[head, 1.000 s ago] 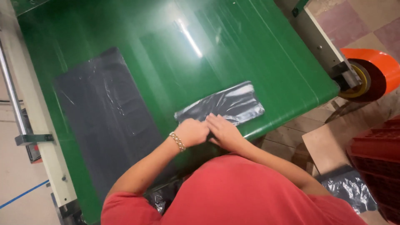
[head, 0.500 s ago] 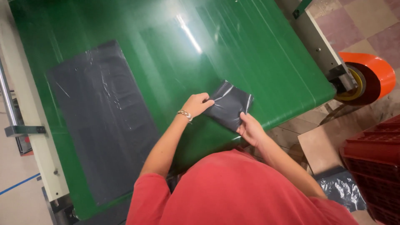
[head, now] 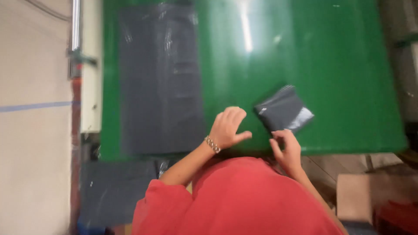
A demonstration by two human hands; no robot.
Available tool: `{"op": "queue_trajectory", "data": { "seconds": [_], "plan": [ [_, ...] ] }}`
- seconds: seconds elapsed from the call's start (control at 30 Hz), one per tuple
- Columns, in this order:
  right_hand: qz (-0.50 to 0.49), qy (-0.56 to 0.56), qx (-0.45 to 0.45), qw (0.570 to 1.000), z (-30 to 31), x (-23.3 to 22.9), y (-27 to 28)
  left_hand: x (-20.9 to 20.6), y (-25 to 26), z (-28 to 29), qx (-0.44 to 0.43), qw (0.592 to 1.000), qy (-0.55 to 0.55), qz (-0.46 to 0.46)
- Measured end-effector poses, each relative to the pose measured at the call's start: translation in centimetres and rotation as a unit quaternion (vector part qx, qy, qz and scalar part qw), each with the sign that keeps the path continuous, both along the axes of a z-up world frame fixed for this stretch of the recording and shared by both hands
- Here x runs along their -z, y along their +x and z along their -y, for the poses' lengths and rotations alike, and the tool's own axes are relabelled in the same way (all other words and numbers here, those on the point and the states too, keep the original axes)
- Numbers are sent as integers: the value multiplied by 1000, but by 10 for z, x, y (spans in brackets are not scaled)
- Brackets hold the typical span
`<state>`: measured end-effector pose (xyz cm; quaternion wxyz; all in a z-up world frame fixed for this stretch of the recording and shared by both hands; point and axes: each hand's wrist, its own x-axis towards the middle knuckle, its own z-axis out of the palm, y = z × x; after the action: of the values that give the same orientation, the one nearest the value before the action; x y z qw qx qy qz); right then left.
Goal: Picking up plastic bags from a conveyor belt, folding them into smaller rectangles, and stacking them into a crate.
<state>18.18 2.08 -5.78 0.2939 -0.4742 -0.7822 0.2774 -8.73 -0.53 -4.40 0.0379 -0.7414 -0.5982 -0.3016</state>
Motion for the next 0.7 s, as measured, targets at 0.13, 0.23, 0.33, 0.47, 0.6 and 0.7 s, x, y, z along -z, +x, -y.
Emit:
{"op": "queue_trajectory", "data": {
  "seconds": [0.13,0.23,0.33,0.47,0.6,0.7],
  "plan": [
    [45,114,-250,961,1,-5,-82,-11,-46,92,-4,994,-84,-73],
    [56,202,-374,904,13,-13,-133,-14,-77,133,-45,966,-204,-149],
    [86,205,-444,868,19,-20,-175,-6,-100,155,-85,965,-222,-109],
    [99,202,-444,867,19,-7,-216,25,-121,162,-150,980,-126,-25],
    [144,201,-405,880,15,0,-237,36,-126,162,-164,981,-106,21],
    [138,222,-397,880,10,10,-248,43,-129,163,-163,980,-109,23]
  ]
}}
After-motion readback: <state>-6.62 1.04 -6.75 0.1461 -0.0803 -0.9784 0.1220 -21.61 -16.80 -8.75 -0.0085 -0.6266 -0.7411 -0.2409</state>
